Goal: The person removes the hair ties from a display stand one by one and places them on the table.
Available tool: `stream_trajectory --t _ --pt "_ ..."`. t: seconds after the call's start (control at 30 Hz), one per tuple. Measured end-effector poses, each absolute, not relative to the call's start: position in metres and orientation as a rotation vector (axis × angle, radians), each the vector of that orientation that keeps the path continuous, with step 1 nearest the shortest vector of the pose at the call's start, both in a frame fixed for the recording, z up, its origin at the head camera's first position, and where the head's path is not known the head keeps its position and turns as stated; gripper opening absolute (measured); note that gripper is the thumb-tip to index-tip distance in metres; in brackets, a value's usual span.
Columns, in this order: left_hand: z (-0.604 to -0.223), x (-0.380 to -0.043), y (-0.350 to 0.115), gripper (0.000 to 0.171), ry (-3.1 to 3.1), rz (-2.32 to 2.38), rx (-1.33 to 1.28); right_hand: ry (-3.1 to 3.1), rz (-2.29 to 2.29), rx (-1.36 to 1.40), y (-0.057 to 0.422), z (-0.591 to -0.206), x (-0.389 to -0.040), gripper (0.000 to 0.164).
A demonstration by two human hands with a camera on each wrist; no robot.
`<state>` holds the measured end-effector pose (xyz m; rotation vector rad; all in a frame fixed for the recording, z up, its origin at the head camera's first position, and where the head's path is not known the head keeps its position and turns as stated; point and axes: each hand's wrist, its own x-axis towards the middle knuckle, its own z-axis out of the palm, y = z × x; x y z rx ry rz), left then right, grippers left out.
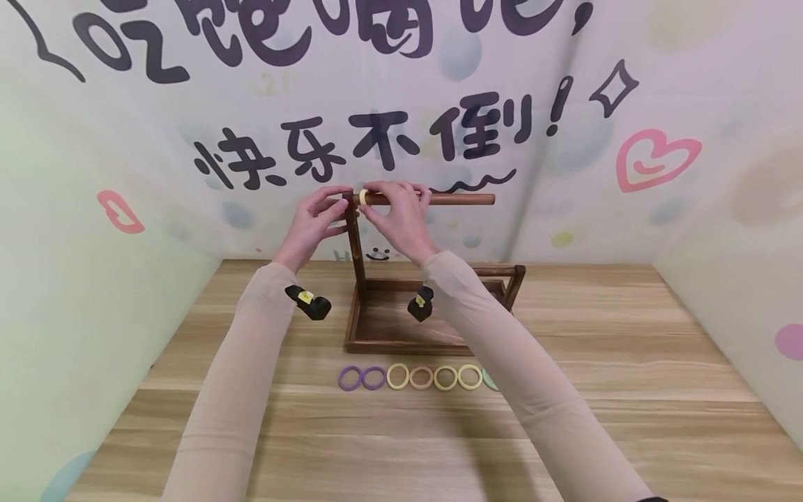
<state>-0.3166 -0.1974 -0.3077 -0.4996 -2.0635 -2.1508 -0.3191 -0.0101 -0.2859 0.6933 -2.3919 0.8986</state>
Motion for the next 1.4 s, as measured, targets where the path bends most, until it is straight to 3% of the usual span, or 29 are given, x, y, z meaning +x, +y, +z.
stream_trajectory --t 0.97,1.4 --pt "-0.309 -0.318 -0.198 0.026 -2.056 -2.164 -0.512 -2.273 1.012 0.653 0.038 -0.286 -0.325 0.028" --pt "-0.310 -0.318 -0.199 0.025 -2.045 -2.181 -0.522 -2.292 0.979 0.658 0.069 -0.288 -0.325 0.032"
